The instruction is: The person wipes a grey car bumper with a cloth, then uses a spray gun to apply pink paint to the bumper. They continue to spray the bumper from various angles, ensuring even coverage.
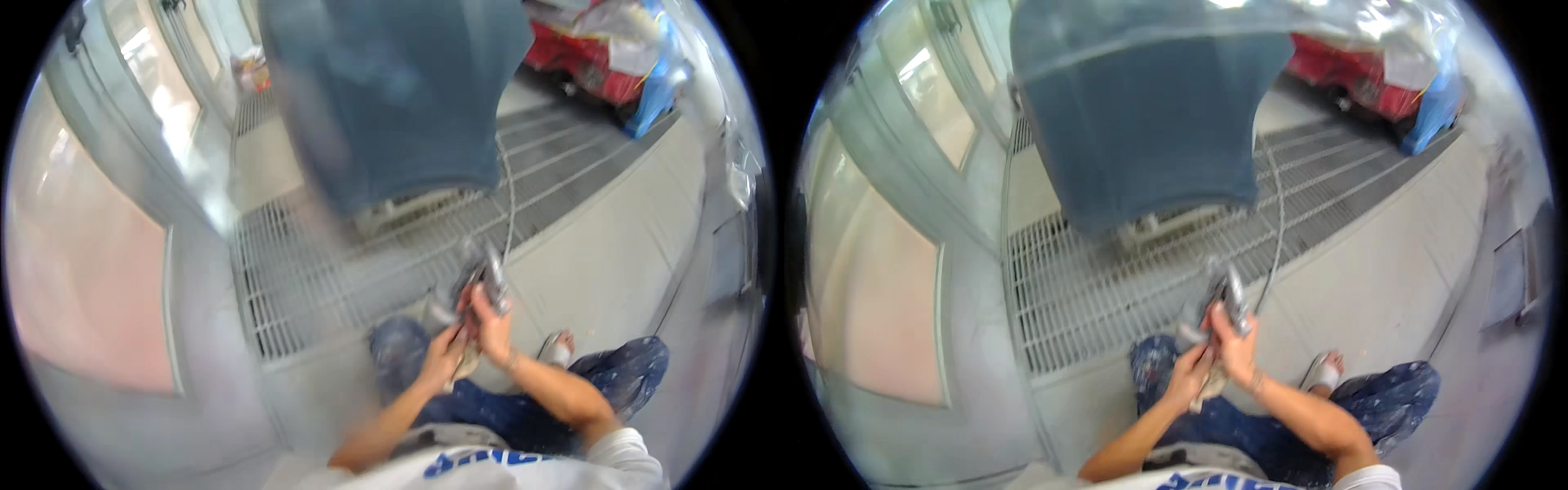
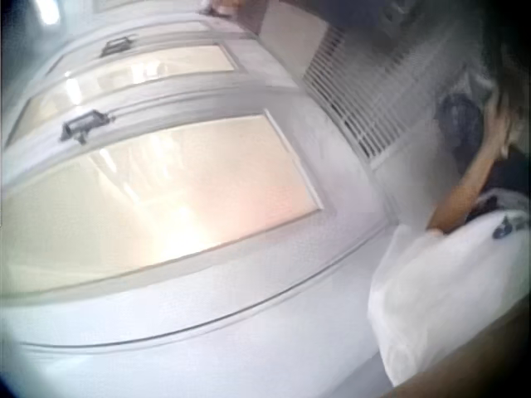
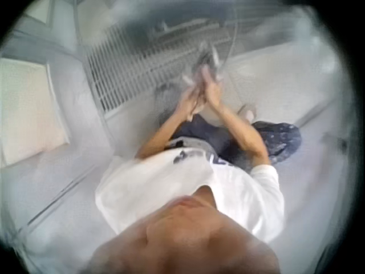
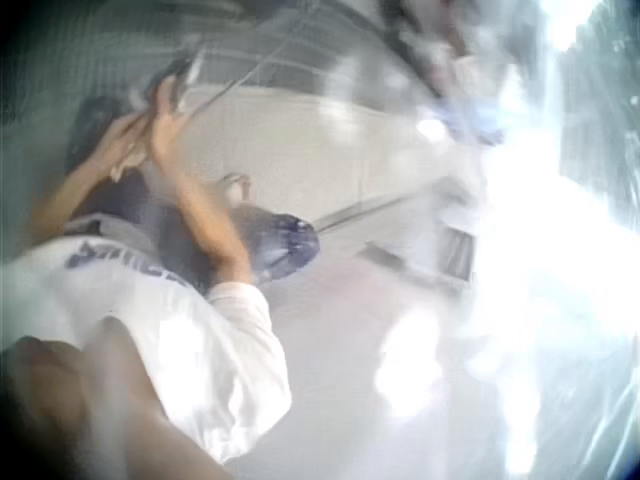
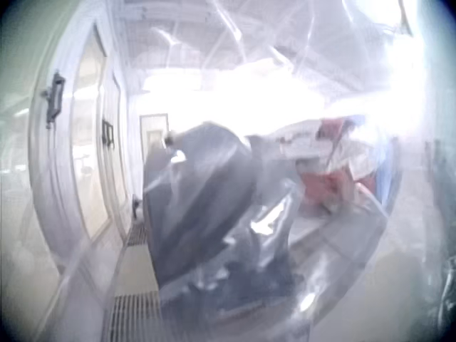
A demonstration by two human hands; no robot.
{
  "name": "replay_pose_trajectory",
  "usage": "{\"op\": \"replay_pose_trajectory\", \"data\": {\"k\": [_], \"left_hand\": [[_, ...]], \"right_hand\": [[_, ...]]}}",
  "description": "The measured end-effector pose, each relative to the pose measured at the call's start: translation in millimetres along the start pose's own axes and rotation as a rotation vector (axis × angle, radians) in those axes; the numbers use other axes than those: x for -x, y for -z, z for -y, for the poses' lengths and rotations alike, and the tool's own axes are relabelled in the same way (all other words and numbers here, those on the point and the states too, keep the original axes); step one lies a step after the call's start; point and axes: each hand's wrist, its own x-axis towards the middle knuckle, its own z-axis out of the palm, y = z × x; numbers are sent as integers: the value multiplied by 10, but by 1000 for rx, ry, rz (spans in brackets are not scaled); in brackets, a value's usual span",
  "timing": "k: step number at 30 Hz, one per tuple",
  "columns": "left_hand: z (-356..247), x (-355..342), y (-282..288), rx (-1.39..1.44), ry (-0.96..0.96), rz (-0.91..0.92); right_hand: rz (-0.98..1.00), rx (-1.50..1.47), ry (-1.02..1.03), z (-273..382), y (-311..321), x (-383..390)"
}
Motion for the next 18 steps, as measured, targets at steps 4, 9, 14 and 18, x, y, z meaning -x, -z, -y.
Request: {"op": "replay_pose_trajectory", "data": {"k": [4,9,14,18], "left_hand": [[22,273,136,175,55,-16],[30,330,216,376,157,64],[42,454,292,540,193,98],[-32,688,378,678,178,13]], "right_hand": [[78,-72,30,38,-249,229],[77,-71,41,72,-327,319],[67,-35,89,151,-472,500],[104,-14,38,219,-745,720]]}}
